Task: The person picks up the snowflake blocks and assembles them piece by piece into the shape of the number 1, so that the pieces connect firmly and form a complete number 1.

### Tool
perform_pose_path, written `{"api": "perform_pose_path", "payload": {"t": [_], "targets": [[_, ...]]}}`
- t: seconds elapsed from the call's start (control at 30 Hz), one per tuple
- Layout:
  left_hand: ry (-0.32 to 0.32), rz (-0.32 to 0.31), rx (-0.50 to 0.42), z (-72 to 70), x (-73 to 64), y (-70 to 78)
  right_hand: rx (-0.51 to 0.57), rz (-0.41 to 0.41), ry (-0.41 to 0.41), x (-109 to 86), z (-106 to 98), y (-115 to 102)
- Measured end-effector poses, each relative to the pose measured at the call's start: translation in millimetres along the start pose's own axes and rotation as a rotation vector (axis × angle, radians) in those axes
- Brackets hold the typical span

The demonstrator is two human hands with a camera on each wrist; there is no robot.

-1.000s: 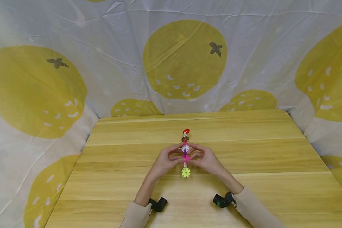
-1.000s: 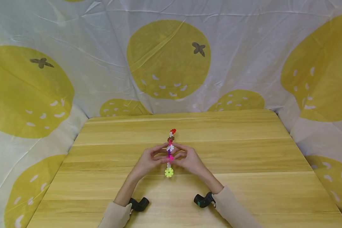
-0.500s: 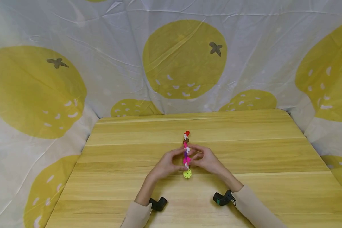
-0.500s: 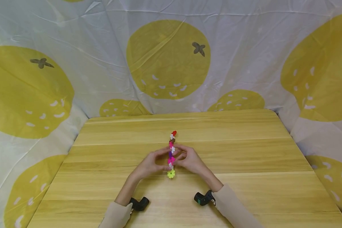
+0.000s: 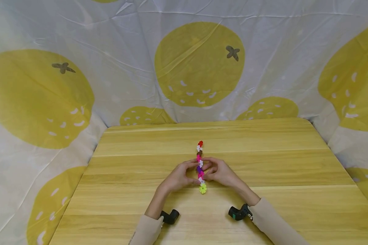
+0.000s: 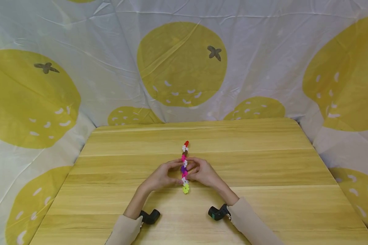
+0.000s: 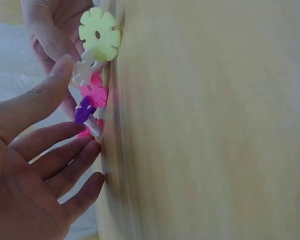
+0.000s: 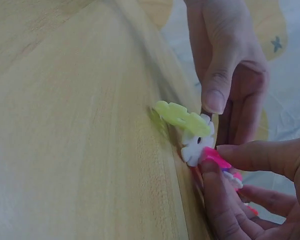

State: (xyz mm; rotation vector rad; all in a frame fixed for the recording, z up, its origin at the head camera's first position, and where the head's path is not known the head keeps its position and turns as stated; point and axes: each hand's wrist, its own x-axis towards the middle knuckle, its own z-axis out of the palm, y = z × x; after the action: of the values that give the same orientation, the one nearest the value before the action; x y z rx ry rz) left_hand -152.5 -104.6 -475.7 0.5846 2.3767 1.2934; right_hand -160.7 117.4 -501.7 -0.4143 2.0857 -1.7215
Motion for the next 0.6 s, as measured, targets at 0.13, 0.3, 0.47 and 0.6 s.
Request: {"api": "perform_pose_path", "payload": {"t": [0.13, 0.3, 0.47, 0.6], "targets": [[0.005, 0.005, 0.016, 1.9, -0.2, -1.3, -0.01, 0.002, -0.011, -0.6, 0.5, 0.4], [0.004, 0.0, 0.032, 2.8, -0.3, -0.2, -0.017, -0.003, -0.01, -0.5, 0.7, 1.4], [-0.016, -0.008, 0.044, 1.5, -0.1, 1.0, -0.026, 0.002, 0.0, 0.8, 0.6, 3.4], [-0.03, -0.016, 0.053, 0.6, 0.5, 1.1, -0.027, 0.006, -0.003, 0.9, 0.2, 3.3]]}}
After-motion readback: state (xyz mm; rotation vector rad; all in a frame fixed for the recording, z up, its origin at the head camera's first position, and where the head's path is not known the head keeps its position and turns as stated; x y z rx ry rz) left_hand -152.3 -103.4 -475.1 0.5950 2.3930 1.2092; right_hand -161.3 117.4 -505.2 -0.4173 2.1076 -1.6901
